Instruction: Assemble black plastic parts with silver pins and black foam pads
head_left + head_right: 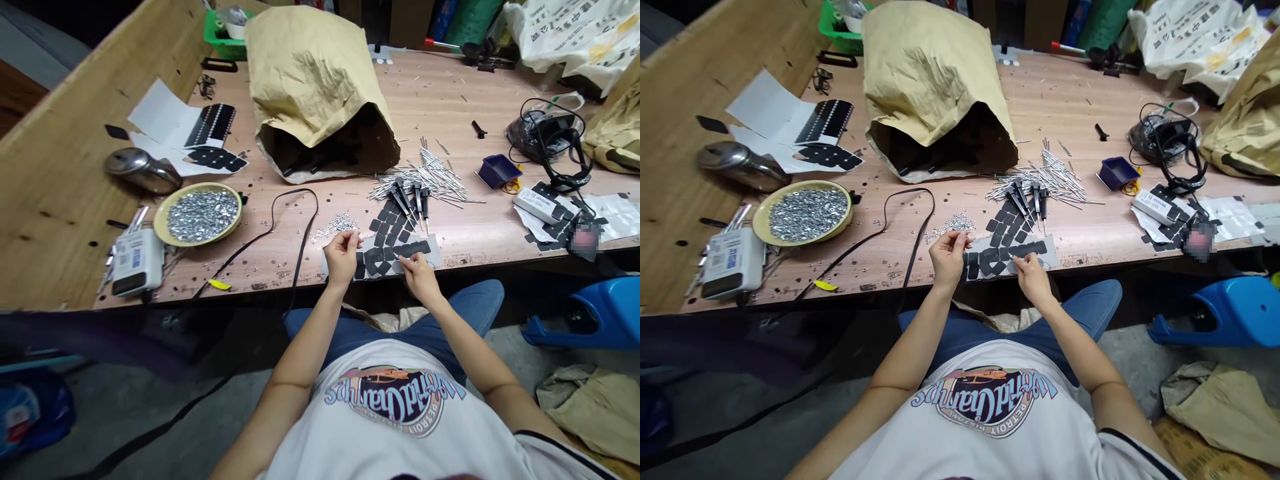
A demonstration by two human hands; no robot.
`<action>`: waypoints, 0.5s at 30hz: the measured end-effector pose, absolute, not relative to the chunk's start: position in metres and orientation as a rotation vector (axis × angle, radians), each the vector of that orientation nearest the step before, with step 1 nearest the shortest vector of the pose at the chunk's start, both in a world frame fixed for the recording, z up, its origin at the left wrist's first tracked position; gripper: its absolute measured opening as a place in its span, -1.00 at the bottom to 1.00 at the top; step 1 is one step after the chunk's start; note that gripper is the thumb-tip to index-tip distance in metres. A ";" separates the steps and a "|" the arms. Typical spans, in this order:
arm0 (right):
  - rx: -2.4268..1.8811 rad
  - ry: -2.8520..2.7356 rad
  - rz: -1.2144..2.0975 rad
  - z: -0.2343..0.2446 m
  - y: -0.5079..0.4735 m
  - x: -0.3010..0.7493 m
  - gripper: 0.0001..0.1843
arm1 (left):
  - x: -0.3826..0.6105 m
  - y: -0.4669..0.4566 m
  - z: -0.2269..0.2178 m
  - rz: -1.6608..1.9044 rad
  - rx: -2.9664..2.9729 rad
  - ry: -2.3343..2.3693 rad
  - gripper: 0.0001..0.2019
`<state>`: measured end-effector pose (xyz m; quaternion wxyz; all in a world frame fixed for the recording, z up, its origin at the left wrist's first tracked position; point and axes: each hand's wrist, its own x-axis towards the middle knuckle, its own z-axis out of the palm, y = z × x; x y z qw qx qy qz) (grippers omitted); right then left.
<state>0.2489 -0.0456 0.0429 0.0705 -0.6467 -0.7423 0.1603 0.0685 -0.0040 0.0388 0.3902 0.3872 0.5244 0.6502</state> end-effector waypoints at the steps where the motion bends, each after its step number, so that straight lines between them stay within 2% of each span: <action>1: -1.901 -2.236 0.473 0.041 -0.048 0.251 -0.61 | 0.068 -0.004 0.038 1.646 0.984 1.343 -0.75; 6: -1.317 -2.655 0.593 0.045 -0.061 0.254 -0.68 | 0.067 -0.002 0.031 1.629 0.983 1.384 -0.76; 8: -1.277 -2.704 0.439 0.050 -0.049 0.259 -0.67 | 0.068 -0.002 0.029 1.608 1.019 1.381 -0.77; 12: -1.517 -2.660 -0.038 0.066 0.020 0.287 -0.61 | 0.061 0.002 0.026 1.605 1.074 1.430 -0.81; 15: -1.454 -2.854 -0.171 0.076 0.075 0.311 -0.70 | 0.049 0.009 0.025 1.596 1.127 1.569 -0.85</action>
